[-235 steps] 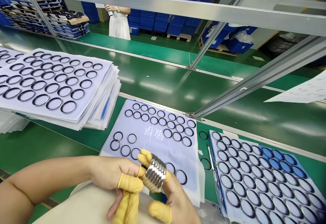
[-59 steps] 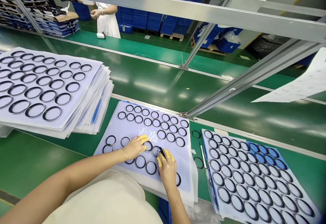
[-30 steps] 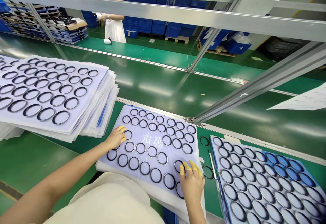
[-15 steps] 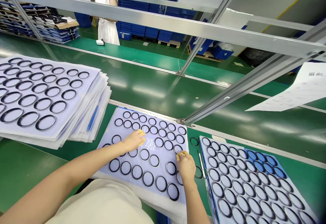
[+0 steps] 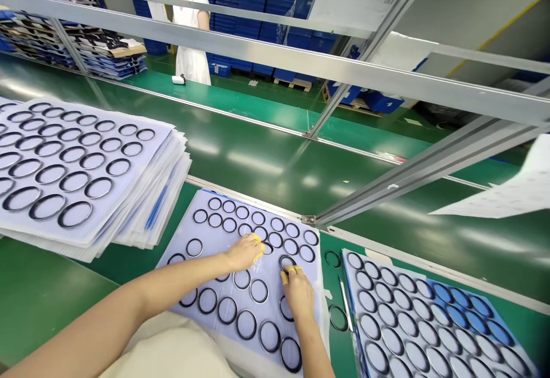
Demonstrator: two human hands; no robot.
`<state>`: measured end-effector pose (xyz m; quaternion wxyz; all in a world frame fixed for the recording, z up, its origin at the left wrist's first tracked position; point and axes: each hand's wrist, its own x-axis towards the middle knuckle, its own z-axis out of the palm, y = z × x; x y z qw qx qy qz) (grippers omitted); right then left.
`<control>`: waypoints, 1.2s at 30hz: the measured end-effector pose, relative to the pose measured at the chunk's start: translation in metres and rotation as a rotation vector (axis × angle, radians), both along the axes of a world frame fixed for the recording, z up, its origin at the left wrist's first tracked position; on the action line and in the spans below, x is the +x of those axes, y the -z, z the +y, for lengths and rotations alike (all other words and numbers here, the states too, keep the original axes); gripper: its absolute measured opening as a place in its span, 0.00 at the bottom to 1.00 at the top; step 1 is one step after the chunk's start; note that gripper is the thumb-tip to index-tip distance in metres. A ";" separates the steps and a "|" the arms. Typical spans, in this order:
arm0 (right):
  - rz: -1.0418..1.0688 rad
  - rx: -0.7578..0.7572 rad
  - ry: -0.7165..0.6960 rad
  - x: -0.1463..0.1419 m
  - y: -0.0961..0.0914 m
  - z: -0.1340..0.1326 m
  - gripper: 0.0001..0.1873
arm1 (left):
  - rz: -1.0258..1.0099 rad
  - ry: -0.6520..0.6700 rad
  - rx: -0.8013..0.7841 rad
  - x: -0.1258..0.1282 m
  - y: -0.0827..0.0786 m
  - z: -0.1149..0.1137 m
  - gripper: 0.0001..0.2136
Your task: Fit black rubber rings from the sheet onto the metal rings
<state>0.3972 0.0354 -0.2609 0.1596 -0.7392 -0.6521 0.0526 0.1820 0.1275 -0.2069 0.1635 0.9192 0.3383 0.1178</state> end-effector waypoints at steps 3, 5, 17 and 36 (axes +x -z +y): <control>0.059 0.004 0.088 0.003 0.003 0.000 0.14 | -0.020 -0.182 0.052 -0.061 -0.010 0.009 0.10; 0.094 0.018 0.184 0.012 0.003 0.001 0.18 | -0.006 -0.317 0.078 -0.109 -0.011 0.018 0.12; 0.010 -0.092 0.291 0.061 -0.001 0.049 0.08 | 0.107 -0.582 0.041 -0.185 0.033 0.034 0.06; 0.070 -0.100 0.433 0.054 -0.012 0.041 0.13 | 0.092 -0.310 0.116 -0.156 0.021 0.047 0.07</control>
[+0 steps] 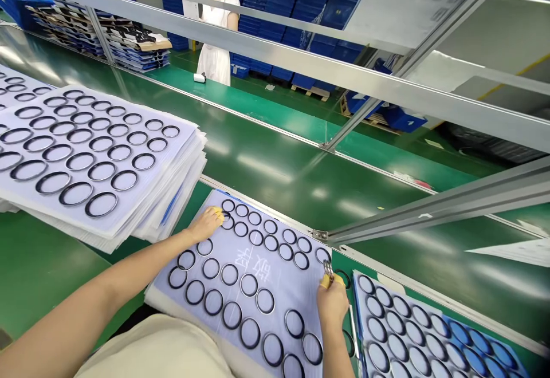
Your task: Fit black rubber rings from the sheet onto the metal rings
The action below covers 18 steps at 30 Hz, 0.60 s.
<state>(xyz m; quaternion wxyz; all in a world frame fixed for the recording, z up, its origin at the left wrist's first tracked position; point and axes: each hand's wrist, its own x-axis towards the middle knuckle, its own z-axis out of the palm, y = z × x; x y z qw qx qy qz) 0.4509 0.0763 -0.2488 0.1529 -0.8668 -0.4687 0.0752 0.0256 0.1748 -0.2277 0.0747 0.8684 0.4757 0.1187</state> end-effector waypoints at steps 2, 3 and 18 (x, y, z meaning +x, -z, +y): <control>0.033 0.034 -0.050 -0.011 0.000 0.006 0.14 | -0.010 0.057 -0.017 0.009 0.004 -0.002 0.07; 0.059 0.042 -0.090 -0.017 0.001 0.009 0.14 | -0.014 0.070 -0.028 0.012 0.006 -0.003 0.06; 0.779 0.283 0.160 -0.032 -0.027 0.016 0.12 | -0.362 -0.194 -0.407 0.028 -0.027 0.002 0.14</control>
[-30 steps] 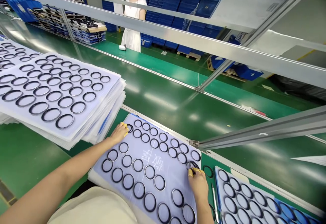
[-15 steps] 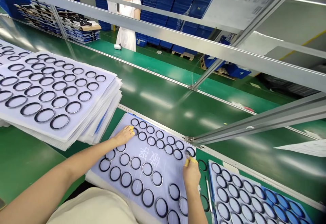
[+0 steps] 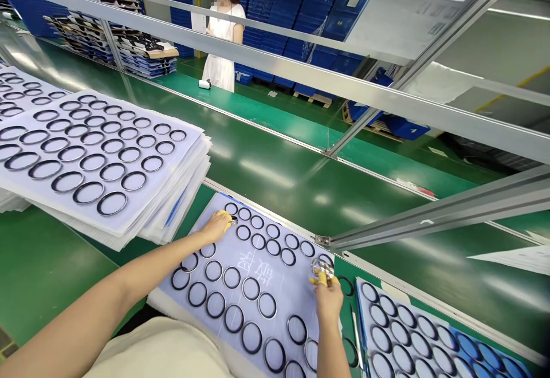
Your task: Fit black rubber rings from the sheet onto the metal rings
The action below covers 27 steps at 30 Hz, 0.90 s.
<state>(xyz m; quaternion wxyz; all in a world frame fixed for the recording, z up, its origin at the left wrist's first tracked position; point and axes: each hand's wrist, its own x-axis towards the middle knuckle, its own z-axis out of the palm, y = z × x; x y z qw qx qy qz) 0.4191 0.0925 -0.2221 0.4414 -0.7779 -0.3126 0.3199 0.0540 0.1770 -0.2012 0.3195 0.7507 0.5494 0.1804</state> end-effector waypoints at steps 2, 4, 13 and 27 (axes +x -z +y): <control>0.184 0.075 0.059 -0.005 -0.012 -0.008 0.13 | -0.115 -0.018 -0.107 0.000 -0.020 -0.006 0.13; 0.381 0.134 0.049 -0.022 -0.026 -0.021 0.15 | -0.252 0.039 -0.241 0.003 -0.044 -0.017 0.13; 0.986 0.163 -0.263 -0.149 -0.087 -0.092 0.19 | -0.690 0.365 -0.720 0.024 -0.136 -0.086 0.22; 1.048 0.191 -0.345 -0.194 -0.122 -0.129 0.27 | -0.553 0.193 -0.456 0.026 -0.144 -0.132 0.09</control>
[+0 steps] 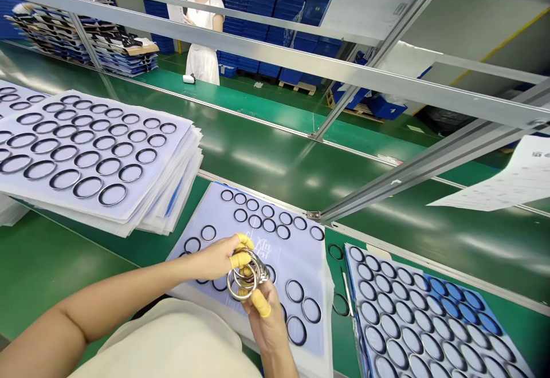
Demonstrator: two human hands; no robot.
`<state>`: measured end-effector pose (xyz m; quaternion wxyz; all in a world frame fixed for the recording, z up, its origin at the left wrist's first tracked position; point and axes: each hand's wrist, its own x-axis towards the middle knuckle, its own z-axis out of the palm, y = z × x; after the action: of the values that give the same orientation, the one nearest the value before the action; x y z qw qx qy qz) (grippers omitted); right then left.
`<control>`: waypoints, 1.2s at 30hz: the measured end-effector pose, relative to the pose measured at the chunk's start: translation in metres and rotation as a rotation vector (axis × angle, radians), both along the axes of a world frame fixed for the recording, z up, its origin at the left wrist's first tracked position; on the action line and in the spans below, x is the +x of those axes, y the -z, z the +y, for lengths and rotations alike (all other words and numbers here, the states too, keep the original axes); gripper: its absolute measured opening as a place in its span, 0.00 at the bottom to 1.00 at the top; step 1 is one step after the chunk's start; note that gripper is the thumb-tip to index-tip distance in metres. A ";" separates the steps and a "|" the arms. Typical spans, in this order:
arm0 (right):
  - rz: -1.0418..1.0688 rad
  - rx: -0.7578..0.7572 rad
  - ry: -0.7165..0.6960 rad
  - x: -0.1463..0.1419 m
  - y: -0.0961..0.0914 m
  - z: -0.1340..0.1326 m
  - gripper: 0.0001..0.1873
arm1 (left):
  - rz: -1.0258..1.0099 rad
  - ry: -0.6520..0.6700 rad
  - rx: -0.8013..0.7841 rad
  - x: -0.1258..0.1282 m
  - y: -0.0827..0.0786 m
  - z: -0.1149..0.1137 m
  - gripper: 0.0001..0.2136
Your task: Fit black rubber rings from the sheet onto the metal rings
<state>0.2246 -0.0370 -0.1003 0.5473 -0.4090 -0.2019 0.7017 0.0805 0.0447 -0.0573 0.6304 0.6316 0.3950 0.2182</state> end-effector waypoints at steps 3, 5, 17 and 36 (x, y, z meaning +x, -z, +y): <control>-0.020 -0.065 0.036 -0.009 0.001 0.000 0.23 | 0.177 -0.042 0.177 -0.002 0.005 -0.007 0.09; -0.019 -0.093 0.058 -0.014 0.005 0.000 0.21 | 0.235 -0.062 0.283 -0.004 0.012 -0.012 0.11; 0.028 -0.085 0.038 -0.022 -0.004 -0.011 0.19 | 0.362 0.113 0.329 -0.043 0.016 -0.048 0.41; -0.279 0.217 -0.384 -0.011 -0.052 -0.049 0.21 | 0.175 0.317 0.244 -0.052 -0.059 -0.059 0.30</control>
<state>0.2135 -0.0858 -0.0481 0.4117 -0.3950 -0.4232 0.7039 0.0282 -0.0145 0.0018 0.5391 0.7739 0.3146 0.1067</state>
